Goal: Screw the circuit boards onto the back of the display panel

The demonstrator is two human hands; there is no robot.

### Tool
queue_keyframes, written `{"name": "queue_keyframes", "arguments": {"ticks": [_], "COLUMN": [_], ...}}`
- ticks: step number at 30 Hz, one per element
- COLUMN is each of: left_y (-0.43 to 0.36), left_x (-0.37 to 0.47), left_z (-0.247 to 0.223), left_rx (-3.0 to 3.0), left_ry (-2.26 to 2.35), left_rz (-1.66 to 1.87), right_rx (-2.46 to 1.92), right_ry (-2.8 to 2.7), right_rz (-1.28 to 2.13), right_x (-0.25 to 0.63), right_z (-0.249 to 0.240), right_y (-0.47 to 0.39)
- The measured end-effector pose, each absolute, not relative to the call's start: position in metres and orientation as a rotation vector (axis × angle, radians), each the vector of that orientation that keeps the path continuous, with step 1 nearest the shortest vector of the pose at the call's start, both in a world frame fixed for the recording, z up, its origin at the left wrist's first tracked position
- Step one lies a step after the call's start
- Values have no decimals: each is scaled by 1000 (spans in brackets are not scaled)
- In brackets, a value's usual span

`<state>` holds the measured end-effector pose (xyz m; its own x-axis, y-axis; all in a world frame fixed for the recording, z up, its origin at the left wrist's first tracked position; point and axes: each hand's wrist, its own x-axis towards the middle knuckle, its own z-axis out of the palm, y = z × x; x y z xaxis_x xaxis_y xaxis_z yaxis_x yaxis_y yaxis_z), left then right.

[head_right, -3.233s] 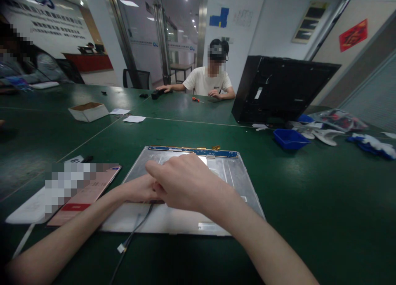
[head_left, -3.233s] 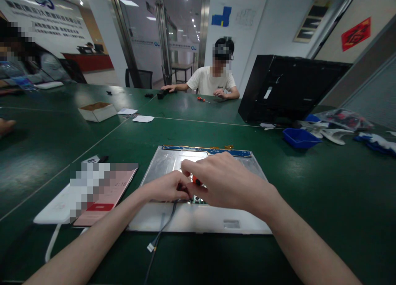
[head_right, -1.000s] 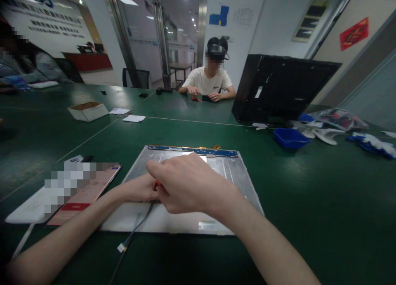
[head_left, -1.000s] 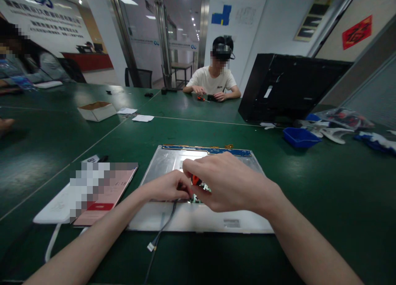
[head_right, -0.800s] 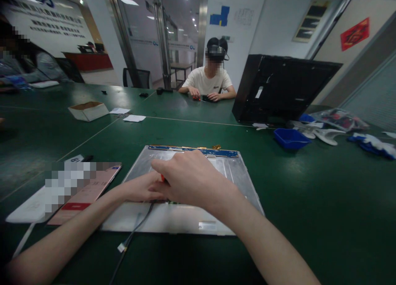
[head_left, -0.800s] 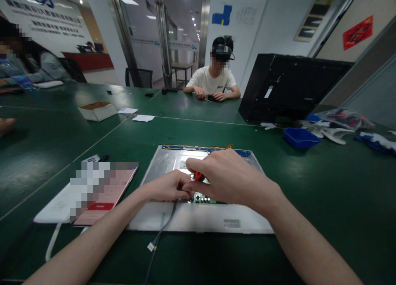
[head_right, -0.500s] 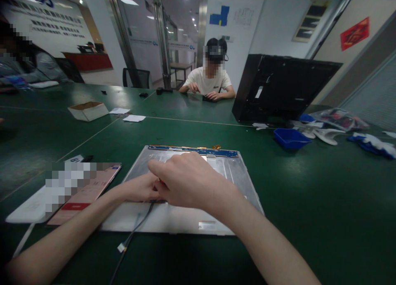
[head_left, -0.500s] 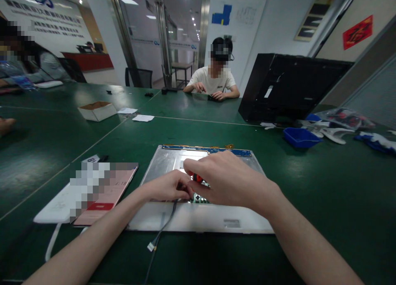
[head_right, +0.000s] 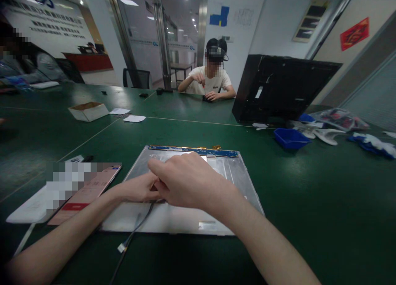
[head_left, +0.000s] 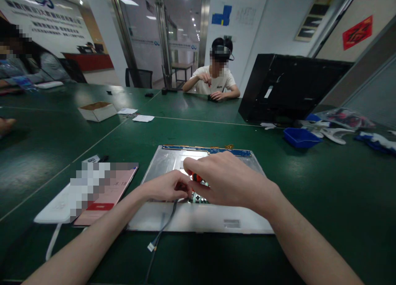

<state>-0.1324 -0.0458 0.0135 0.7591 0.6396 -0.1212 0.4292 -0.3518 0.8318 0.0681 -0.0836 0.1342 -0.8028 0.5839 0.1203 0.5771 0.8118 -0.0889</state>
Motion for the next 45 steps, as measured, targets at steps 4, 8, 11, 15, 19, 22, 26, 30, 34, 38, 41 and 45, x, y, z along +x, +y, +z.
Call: {"name": "queue_keyframes", "arguments": {"ticks": [4,8,11,15,19,22,26,30,34,38,41,45], "left_y": [-46,-47,-46,-46,-44,-43,-43,-43,-45,-47,-48,-47], "left_x": [-134,-133,-132,-131,-132,-132,-132,-132,-132,-133,-133,-133], "left_z": [13,13,13,13,13,13,12,10,11,13,15,14], "left_rx": [1989,1967,1944,1915,1900,1897,1918,1939,1968,1987,1994,2004], "left_ry": [836,843,828,819,791,771,763,758,789,817,808,808], "left_rz": [276,280,297,320,304,302,306,330,326,319,312,308], "right_rx": [-918,-920,-927,-922,-910,-892,-886,-887,-883,-897,-913,-901], "right_ry": [-2849,-2841,-2842,-2872,-2878,-2865,-2848,-2853,-2862,-2863,-2873,-2875], "right_rz": [71,72,77,100,82,67,68,74,75,92,95,88], "right_x": [68,67,67,68,68,68,68,68,67,67,67,67], "right_z": [133,133,133,134,133,132,132,132,133,134,134,135], "right_y": [-84,-84,-84,-83,-83,-83,-83,-83,-83,-83,-83,-84]}}
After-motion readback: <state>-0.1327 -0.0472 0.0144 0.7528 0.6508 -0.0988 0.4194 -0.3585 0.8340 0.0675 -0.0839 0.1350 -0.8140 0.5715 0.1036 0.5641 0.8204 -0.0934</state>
